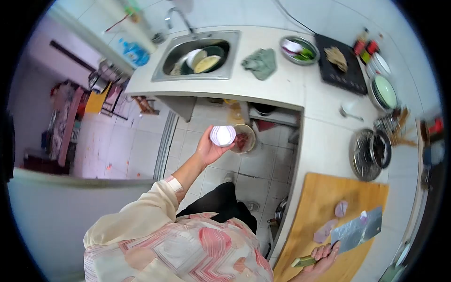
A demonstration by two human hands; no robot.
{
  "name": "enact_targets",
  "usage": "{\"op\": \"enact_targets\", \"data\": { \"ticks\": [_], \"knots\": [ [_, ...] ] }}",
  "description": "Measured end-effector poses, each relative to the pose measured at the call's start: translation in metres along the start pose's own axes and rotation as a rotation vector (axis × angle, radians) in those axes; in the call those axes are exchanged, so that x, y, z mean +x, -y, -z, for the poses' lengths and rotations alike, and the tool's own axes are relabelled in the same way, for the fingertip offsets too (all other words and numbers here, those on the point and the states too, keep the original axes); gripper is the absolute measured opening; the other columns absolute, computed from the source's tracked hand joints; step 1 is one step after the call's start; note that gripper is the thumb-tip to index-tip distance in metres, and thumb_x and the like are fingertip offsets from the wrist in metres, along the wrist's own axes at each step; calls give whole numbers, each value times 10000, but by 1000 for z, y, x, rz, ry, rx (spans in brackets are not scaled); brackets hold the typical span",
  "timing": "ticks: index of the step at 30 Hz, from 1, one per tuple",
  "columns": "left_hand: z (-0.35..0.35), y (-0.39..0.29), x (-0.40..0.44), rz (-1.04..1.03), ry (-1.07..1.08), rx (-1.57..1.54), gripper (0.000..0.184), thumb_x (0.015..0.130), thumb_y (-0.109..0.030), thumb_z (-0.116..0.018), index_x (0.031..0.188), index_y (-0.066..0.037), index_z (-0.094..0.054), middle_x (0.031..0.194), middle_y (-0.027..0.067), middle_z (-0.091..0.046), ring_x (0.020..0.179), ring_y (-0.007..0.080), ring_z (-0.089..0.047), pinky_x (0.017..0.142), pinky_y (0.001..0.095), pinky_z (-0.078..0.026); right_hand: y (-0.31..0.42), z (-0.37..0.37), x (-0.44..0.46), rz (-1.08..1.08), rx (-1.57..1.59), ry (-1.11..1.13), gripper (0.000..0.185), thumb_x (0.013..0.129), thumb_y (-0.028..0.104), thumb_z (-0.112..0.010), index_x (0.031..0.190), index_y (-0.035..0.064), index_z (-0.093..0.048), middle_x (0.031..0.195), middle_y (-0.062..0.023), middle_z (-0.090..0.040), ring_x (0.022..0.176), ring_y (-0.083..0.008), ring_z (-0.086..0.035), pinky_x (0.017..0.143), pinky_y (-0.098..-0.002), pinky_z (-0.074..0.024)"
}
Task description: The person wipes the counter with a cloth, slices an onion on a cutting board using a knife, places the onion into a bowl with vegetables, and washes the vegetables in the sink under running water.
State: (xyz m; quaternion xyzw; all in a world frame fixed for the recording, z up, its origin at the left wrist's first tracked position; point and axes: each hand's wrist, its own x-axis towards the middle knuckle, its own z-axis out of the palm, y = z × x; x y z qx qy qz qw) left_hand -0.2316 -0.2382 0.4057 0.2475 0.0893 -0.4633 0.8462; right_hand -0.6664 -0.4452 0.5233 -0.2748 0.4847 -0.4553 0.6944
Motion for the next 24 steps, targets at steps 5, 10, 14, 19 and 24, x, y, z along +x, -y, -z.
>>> {"op": "enact_targets", "data": {
  "ticks": [5,10,14,19,24],
  "knots": [
    [62,-63,-61,-173,-154,-65,617,961,-498,-272,1272,6,-446,1223,213,-537,1095,397,-536,933,461,-463,-1,-33,-26,-2,-139,154,224,981,293,-442,867,111,-508,491,51,-315,337,-57,-319,305,-225,-361],
    [112,-118,-106,-354,-268,-73,634,962,-518,-251,1277,-1,-442,1227,208,-535,1097,389,-535,928,458,-461,-34,-92,-33,-69,-208,242,328,955,330,-494,688,148,-440,466,49,-345,322,-63,-341,298,-231,-360],
    [156,-177,-131,-453,-315,-117,608,957,-534,-274,1249,-38,-466,1228,159,-550,1116,345,-538,925,473,-455,-65,-154,-61,-75,-272,252,287,959,306,-490,720,154,-438,471,56,-320,336,-63,-317,308,-227,-335],
    [185,-257,-121,-610,-391,-114,537,951,-489,-366,1235,-45,-470,1219,136,-554,1075,305,-560,882,471,-483,-107,-237,-73,-154,-255,318,212,961,279,-487,791,162,-439,481,58,-280,356,-64,-297,322,-229,-331],
    [192,-317,-112,-692,-509,-27,458,939,-372,-463,1207,-1,-481,1197,166,-554,1096,320,-550,890,447,-508,-103,-277,-85,-139,-328,333,197,941,271,-531,806,151,-453,485,63,-311,347,-56,-294,309,-231,-321]
  ]
}}
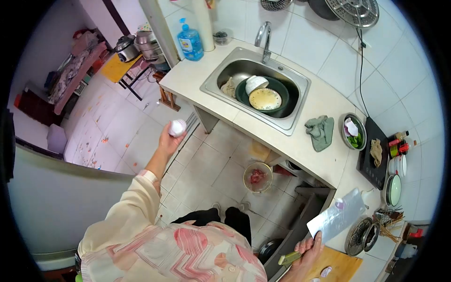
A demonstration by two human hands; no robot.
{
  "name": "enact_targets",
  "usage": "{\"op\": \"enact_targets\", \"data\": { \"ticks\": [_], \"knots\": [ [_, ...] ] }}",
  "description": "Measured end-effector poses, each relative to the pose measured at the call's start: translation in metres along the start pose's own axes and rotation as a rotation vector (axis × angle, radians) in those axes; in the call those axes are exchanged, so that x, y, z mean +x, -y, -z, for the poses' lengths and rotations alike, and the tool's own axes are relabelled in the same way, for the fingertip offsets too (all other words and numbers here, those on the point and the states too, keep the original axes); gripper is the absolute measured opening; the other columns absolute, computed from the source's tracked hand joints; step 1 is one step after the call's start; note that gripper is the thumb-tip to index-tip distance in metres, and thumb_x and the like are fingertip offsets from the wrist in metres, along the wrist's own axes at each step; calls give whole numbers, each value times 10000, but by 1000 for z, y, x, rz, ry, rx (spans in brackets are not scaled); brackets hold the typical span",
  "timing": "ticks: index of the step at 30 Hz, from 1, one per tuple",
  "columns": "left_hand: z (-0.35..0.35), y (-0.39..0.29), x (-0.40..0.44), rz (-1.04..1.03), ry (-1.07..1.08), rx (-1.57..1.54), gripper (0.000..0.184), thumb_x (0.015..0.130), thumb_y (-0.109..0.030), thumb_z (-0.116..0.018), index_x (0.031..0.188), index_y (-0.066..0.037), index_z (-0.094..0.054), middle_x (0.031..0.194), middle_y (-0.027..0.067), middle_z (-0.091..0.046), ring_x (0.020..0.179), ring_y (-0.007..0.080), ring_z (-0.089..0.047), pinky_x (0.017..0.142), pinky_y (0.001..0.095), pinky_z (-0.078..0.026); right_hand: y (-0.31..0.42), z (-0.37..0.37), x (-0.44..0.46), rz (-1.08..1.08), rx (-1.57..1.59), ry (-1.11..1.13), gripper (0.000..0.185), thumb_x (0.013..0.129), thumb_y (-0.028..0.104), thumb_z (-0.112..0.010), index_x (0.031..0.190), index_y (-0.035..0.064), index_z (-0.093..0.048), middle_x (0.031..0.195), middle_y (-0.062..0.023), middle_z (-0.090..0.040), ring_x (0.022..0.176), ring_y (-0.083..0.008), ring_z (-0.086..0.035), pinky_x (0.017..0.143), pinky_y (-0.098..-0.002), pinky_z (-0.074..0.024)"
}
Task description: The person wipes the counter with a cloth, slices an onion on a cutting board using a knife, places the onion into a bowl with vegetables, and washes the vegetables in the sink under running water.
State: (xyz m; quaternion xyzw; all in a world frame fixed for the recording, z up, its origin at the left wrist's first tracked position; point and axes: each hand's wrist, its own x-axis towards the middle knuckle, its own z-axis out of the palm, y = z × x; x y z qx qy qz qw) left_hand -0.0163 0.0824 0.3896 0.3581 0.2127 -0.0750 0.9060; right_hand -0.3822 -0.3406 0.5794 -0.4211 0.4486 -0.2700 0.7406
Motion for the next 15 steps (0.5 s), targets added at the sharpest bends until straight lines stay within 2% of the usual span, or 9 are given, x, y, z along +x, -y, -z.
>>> {"op": "enact_targets", "data": {
  "ticks": [2,4,6,8,9,11,15],
  "knots": [
    [1,-8,12,-32,-2,25,432,927,-335,-499,1198,2,-484,1192,170,-548,1092,322,-549,876,444,-519,5,-1,15,-21,-32,-28,182,932,271,-547,827,150,-463,493,63,-328,341,-55,-295,304,-228,-322],
    [-15,-25,23,-104,-97,53,391,901,-315,-544,1149,-17,-499,1134,162,-554,1043,323,-556,844,480,-524,9,-6,32,-28,-17,-13,150,927,261,-551,973,145,-469,493,49,-319,343,-76,-304,314,-244,-302],
    [-28,-36,37,-137,-118,92,389,899,-318,-540,1143,-18,-502,1124,161,-552,1048,318,-549,839,481,-526,12,-11,49,-2,17,4,144,930,262,-548,955,140,-477,496,46,-329,347,-76,-311,319,-250,-316],
    [-30,-46,50,-152,-157,139,387,898,-321,-537,1136,-19,-505,1115,161,-550,1053,313,-541,833,482,-529,20,-19,59,17,-10,-86,137,933,261,-540,932,135,-487,495,45,-335,352,-76,-326,326,-253,-332],
    [-33,-51,61,-194,-195,189,399,896,-332,-535,1133,-13,-505,1099,154,-555,1014,301,-552,817,472,-537,19,-10,69,35,14,-29,126,937,260,-533,925,140,-495,499,46,-341,355,-74,-325,332,-248,-340],
    [-48,-63,93,-258,-256,306,425,893,-355,-530,1127,-1,-504,1066,140,-564,936,278,-572,785,452,-555,23,-15,72,26,65,-74,129,937,259,-532,915,138,-495,502,46,-344,357,-72,-324,334,-245,-340],
    [-66,-76,167,-239,-257,363,457,885,-397,-541,1082,15,-523,1012,146,-574,829,267,-588,701,404,-580,23,-27,73,59,120,-205,147,935,254,-535,871,131,-488,507,50,-336,363,-66,-319,337,-242,-340]
  ]
}}
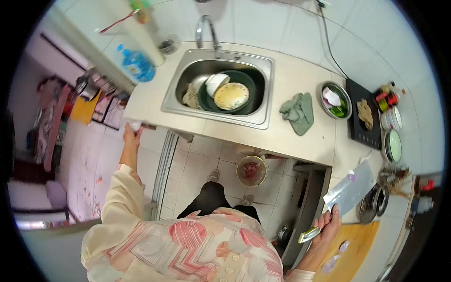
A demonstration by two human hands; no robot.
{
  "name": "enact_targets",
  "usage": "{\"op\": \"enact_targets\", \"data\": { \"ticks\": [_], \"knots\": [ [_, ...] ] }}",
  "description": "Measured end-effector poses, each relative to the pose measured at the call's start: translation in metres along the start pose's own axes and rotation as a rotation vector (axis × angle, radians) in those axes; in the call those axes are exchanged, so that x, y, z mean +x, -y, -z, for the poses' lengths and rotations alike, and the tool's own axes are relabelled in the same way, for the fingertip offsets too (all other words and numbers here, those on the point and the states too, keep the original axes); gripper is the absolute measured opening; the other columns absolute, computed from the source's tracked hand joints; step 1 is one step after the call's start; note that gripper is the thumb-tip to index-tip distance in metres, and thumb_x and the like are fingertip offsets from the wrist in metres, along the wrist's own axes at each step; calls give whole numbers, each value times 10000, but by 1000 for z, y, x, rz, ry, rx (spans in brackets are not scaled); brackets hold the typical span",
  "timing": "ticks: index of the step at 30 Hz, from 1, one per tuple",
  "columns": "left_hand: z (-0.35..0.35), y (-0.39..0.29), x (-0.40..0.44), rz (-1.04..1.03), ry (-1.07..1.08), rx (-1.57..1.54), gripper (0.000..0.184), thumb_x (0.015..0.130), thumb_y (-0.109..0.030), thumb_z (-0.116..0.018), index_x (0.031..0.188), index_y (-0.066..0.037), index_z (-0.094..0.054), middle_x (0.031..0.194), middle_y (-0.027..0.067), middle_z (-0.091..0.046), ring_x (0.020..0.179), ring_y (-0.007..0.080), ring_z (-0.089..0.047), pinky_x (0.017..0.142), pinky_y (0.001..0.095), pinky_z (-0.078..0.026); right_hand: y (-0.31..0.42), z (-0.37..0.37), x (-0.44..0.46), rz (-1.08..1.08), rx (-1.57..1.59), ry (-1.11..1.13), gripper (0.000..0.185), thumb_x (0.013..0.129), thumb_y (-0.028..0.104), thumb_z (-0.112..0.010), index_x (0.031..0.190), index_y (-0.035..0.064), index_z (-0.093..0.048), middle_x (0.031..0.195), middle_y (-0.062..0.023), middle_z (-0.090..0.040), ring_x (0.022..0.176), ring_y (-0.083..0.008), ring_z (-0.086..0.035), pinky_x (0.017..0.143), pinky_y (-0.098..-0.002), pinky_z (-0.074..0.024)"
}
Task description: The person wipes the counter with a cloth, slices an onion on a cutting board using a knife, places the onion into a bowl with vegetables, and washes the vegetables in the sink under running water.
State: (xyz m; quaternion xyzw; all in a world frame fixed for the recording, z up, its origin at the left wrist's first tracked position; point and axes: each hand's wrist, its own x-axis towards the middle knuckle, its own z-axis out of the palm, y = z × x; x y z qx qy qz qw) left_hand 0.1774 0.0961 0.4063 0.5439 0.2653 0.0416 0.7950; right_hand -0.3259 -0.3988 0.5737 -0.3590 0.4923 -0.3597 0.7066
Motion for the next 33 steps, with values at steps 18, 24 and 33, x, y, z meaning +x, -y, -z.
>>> {"op": "enact_targets", "data": {
  "ticks": [18,24,33],
  "knots": [
    [-79,10,217,-330,-75,1066,648,819,-508,-595,968,123,-598,881,222,-641,749,321,-630,701,386,-535,-53,-206,-40,-240,-78,11,173,899,174,-582,796,84,-477,507,-3,-402,346,-100,-377,341,-276,-377],
    [-74,-9,183,-935,-221,1672,615,844,-420,-602,1073,149,-558,1015,253,-618,901,345,-596,818,400,-483,-66,-199,-52,-300,-115,16,187,885,160,-605,787,65,-477,508,-8,-408,343,-102,-395,329,-277,-380],
    [-212,67,-114,-270,1290,623,282,939,-66,-490,1215,-6,-493,1112,84,-567,1007,153,-538,900,270,-420,-81,-136,-72,-331,47,-62,230,857,196,-659,782,87,-471,521,-1,-408,350,-101,-374,338,-278,-357]
  ]
}}
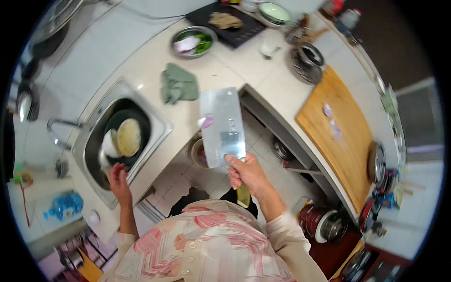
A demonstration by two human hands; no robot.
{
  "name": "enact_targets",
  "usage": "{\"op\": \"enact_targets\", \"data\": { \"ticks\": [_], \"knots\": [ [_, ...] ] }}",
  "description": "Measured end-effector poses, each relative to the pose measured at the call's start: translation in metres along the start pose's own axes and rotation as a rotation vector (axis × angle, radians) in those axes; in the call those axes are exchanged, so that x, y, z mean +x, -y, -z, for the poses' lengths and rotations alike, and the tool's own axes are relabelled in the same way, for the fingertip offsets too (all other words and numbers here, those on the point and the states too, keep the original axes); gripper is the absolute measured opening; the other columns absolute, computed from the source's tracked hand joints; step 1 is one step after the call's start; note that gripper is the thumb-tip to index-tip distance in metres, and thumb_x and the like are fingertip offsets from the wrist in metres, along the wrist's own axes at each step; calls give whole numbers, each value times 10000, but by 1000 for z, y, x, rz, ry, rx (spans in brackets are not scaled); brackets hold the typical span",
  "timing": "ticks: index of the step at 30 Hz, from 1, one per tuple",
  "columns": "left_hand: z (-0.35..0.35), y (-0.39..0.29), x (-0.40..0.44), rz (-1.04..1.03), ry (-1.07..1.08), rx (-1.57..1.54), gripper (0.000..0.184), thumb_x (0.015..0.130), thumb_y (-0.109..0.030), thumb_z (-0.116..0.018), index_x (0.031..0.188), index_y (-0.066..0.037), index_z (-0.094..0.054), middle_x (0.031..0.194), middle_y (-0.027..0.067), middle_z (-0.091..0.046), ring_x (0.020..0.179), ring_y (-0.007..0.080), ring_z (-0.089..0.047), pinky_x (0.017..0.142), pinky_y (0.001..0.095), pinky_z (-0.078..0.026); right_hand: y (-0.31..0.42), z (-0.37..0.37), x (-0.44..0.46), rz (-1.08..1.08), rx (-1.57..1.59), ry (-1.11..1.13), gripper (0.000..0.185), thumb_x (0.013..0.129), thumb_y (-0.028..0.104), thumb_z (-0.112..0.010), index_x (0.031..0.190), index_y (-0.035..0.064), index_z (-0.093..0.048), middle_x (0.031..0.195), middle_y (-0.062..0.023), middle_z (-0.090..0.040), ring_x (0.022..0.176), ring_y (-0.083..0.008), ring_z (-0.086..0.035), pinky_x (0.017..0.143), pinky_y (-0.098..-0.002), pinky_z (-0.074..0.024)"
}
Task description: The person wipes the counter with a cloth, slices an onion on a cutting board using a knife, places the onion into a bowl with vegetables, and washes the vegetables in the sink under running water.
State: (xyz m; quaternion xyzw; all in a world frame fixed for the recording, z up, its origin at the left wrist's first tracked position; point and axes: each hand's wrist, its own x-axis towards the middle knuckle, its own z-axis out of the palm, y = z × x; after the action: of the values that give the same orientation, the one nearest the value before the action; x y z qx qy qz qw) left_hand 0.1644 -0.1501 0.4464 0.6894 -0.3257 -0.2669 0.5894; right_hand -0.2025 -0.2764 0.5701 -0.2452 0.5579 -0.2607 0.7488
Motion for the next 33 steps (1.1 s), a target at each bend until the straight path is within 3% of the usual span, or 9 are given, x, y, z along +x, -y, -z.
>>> {"op": "enact_targets", "data": {
  "ticks": [6,10,14,21,23,26,27,29,33],
  "knots": [
    [-208,-66,-34,-103,606,-81,214,910,-42,-509,1113,5,-555,1041,67,-594,926,133,-565,824,258,-451,13,109,-30,134,179,-113,226,875,203,-631,790,83,-459,535,-5,-418,356,-107,-387,351,-288,-375],
    [-317,-94,-73,-183,785,1,218,906,-50,-516,1114,6,-555,1015,68,-599,902,127,-570,808,253,-457,18,222,-59,200,304,-263,206,885,198,-619,797,92,-465,517,3,-397,350,-113,-374,351,-292,-376],
    [-423,-92,-107,-54,979,20,232,897,-48,-529,1125,-6,-548,1021,85,-601,911,146,-584,789,267,-473,30,329,-90,299,462,-455,219,889,203,-613,761,103,-464,489,8,-380,346,-110,-367,340,-294,-363],
    [-623,-153,-140,-563,1283,237,414,860,-98,-570,1259,-49,-469,1152,152,-554,1024,285,-559,881,350,-469,47,460,-109,367,524,-656,225,901,229,-584,741,129,-463,481,21,-364,346,-105,-354,336,-286,-345],
    [-671,-160,-143,-889,1283,281,513,823,-146,-616,1295,-52,-438,1206,171,-520,1131,336,-477,967,399,-400,54,480,-105,367,532,-719,199,897,225,-586,766,134,-468,496,22,-373,345,-108,-356,334,-287,-341],
    [-736,-169,-144,-965,1430,286,600,774,-173,-654,1307,-27,-418,1232,174,-503,1174,354,-429,1005,430,-350,58,505,-92,369,548,-742,180,897,196,-587,786,107,-477,513,3,-404,337,-114,-371,335,-294,-362],
    [-754,-168,-146,-953,1442,275,600,774,-173,-654,1307,-27,-418,1232,174,-503,1174,354,-429,1005,430,-350,60,508,-90,358,546,-757,180,897,196,-587,786,107,-477,513,3,-404,337,-114,-371,335,-294,-362],
    [-791,-162,-152,-1150,1517,220,621,736,-164,-679,1283,-3,-432,1246,176,-494,1168,358,-426,999,428,-351,68,511,-85,334,504,-823,184,890,192,-596,783,105,-474,512,1,-402,339,-115,-374,335,-295,-363],
    [-836,-150,-166,-1183,1711,214,585,714,-170,-702,1231,-18,-473,1210,166,-510,1122,339,-457,963,422,-378,80,525,-69,284,509,-869,179,884,182,-602,783,101,-477,513,-1,-399,337,-119,-375,331,-296,-361]
  ]
}}
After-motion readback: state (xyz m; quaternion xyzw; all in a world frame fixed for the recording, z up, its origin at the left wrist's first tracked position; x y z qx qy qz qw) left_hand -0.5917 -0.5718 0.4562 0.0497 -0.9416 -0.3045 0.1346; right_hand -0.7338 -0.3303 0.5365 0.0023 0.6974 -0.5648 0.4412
